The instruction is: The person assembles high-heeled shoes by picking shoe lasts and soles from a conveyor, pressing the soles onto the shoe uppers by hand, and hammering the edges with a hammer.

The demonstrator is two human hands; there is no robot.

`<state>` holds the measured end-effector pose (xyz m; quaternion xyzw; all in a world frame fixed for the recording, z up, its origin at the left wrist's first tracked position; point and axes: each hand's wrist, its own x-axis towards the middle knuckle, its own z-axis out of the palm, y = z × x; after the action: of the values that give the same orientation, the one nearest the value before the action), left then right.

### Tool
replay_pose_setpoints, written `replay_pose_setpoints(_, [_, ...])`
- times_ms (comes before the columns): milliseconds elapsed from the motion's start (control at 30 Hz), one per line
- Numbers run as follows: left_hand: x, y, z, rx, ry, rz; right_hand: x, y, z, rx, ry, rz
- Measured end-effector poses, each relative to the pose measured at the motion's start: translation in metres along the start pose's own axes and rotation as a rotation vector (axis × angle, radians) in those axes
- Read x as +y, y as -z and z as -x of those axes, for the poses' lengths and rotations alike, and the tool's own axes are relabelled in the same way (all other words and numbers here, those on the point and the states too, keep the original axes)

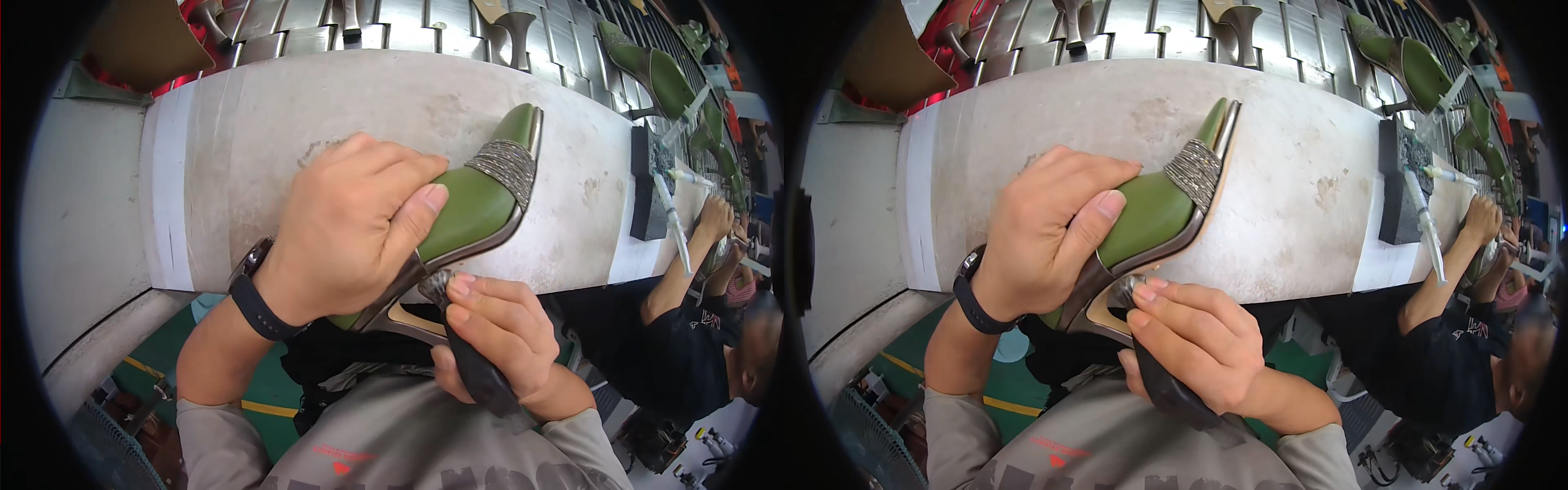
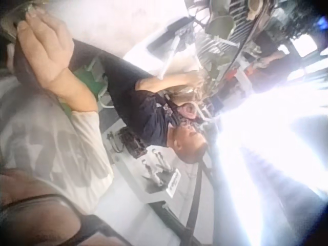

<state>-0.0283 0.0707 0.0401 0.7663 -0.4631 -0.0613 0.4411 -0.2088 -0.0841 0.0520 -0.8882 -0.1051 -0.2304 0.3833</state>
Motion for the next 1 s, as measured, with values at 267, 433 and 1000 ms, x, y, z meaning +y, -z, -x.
replay_pose_setpoints(267, [-0.008,0.0,0.002,0.019,0.022,0.04,0.001,0.012,-0.002,-0.089,-0.015,-0.007])
replay_pose_setpoints(433, [-0.005,0.002,0.001,0.008,0.026,0.021,-0.011,0.011,-0.013,-0.105,-0.041,0.088])
replay_pose_setpoints(1000, [-0.002,-0.001,0.004,0.052,0.024,0.008,-0.003,0.012,-0.041,-0.251,0.076,0.028])
